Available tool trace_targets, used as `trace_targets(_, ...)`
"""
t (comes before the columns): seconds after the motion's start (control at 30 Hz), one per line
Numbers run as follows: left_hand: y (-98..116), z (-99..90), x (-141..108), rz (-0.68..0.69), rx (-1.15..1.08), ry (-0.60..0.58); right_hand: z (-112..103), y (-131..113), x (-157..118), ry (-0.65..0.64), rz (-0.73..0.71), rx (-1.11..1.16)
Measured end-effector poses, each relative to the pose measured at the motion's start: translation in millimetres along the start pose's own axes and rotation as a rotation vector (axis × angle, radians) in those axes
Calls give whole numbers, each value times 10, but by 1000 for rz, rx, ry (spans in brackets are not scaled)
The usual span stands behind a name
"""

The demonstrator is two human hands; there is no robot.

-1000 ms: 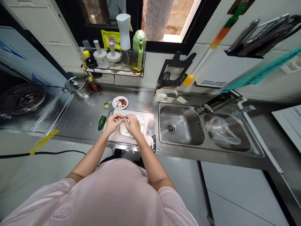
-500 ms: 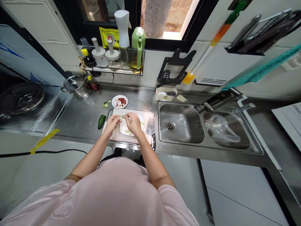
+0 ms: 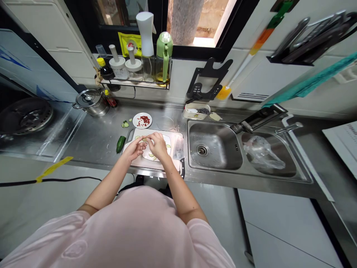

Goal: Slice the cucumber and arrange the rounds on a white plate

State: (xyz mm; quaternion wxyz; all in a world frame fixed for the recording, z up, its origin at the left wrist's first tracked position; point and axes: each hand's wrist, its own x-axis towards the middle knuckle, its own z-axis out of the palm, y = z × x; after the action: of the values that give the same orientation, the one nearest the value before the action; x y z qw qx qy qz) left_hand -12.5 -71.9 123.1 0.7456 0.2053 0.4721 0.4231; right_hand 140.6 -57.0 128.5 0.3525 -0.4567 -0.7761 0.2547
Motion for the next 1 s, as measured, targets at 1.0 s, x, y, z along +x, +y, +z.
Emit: trace_targets(1.0, -31, -75, 234, 503, 248, 102, 145, 196, 12, -9, 117, 150)
